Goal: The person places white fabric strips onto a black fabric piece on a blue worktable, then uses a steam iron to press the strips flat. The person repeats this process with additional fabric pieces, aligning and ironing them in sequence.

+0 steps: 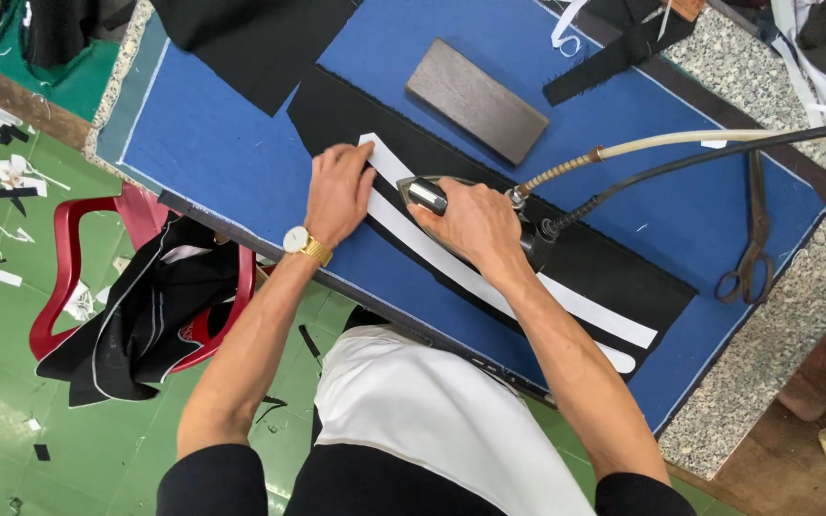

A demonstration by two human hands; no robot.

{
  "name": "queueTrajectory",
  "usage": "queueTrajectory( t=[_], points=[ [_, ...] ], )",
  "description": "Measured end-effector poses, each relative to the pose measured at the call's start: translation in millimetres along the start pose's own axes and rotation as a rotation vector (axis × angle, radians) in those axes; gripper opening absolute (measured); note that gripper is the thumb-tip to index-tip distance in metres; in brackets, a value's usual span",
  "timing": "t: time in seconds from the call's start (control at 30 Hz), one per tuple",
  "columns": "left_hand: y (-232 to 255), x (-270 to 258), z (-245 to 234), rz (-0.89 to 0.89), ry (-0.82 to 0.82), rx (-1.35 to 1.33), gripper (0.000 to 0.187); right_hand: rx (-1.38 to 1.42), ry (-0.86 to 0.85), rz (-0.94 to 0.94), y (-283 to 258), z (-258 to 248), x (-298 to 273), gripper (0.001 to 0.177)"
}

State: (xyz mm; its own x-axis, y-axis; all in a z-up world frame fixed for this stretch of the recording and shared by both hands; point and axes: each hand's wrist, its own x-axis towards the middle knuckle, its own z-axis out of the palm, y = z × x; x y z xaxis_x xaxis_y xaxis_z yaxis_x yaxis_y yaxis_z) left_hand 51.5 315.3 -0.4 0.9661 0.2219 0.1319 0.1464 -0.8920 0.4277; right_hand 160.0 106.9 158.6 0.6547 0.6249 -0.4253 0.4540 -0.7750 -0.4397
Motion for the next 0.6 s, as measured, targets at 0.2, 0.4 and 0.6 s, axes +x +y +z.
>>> queueTrajectory(
  t=[0.2,0.4,0.6],
  points=[
    [-16.3,33.1,-12.2,-0.076,0.053,0.065,0.029,0.015,-0.001,-0.021,-16.3,-6.6,12.2,0.043],
    [-28.2,46.1,-4.7,-0.134,-0.033,-0.033,0.018,0.007,-0.039,-0.018,-27.1,-5.9,22.5,0.045],
    [-47.0,66.2,6.3,-0.220,-0.176,-0.094,0.014,0.031,-0.034,-0.008,-38.5,-10.3,30.5,0.045]
  ],
)
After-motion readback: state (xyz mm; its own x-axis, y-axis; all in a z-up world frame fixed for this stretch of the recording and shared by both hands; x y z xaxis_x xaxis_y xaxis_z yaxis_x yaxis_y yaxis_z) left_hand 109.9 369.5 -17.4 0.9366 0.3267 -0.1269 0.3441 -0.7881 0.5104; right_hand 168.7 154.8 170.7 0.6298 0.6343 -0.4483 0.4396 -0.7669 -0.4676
